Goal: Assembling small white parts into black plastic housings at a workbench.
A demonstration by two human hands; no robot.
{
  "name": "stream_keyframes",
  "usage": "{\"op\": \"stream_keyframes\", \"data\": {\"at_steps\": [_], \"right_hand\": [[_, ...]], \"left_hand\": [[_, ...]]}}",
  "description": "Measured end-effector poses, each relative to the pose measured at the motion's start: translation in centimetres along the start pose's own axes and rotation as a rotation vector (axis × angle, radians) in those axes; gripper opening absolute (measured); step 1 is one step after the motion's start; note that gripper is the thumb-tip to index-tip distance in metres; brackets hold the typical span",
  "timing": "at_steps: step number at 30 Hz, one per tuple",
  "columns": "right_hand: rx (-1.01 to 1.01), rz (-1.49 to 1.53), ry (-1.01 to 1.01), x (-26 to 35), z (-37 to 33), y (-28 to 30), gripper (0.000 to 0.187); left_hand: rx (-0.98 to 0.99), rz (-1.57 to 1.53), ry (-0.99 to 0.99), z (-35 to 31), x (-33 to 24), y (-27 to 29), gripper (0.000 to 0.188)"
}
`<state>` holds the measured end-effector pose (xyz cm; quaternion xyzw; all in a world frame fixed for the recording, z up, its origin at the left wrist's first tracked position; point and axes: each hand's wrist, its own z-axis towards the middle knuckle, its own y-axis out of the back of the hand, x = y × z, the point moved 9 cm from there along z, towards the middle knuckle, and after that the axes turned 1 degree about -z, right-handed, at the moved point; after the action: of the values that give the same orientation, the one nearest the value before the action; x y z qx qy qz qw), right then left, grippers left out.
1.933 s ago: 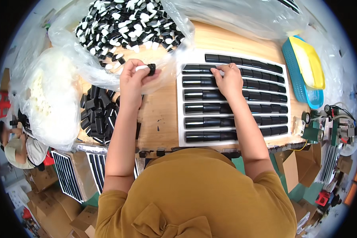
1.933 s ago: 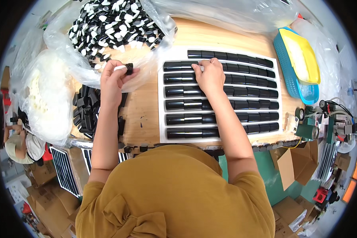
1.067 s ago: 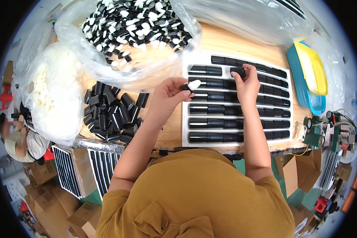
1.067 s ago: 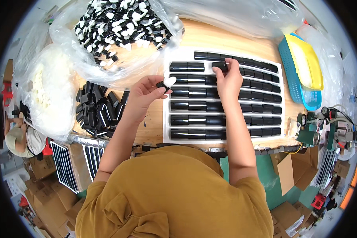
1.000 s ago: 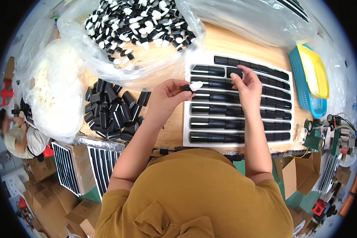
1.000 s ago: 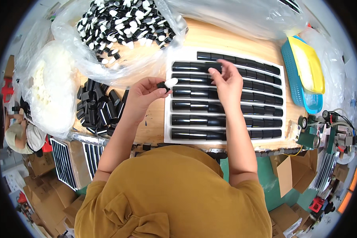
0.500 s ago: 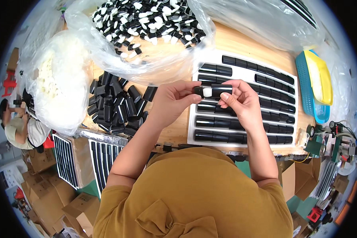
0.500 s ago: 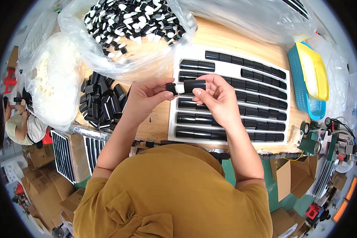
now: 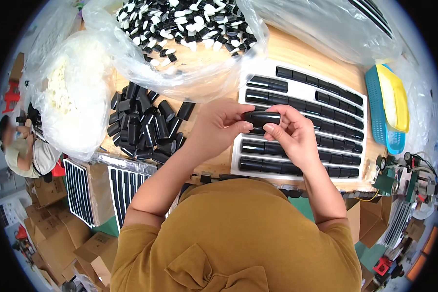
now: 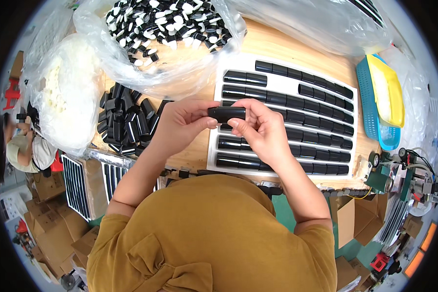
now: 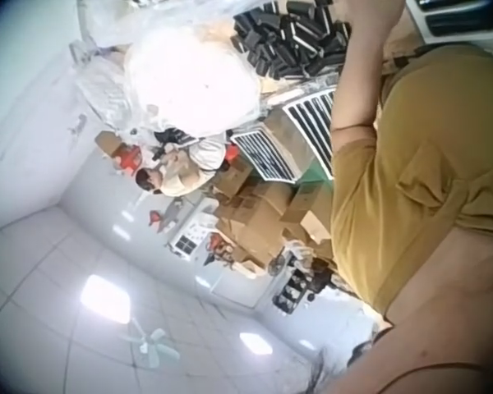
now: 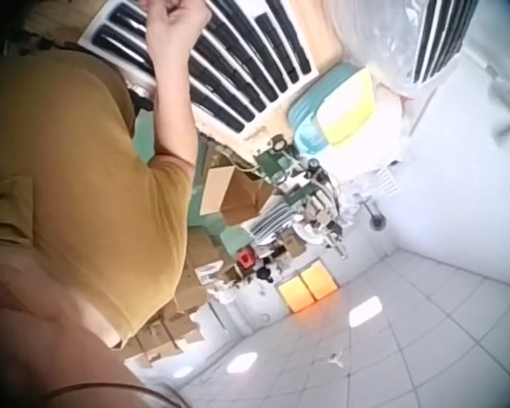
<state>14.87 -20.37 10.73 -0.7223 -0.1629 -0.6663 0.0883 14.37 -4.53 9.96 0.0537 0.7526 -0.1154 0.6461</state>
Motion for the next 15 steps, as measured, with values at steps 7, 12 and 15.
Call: {"op": "stream_keyframes", "data": {"at_steps": [7,12,15], "right_hand": [[0.056,0.051,-0.005,1.8,0.3,-0.5,0.027],[-0.012,0.158,-0.010,1.0,0.0,-0.7,0.028],[-0.042,0.239,-0.028,0.3,-0.3,-1.1,0.028]], "left_hand": [[0.086,-0.071,-0.038,-0.1,-1.0,0.0,0.032],[0.066,-0.177,-0.005,-0.2,-0.4,0.1,0.031],[0.057,-0.254,-0.017,-0.5,-0.4,-0.1,0.030]]}}
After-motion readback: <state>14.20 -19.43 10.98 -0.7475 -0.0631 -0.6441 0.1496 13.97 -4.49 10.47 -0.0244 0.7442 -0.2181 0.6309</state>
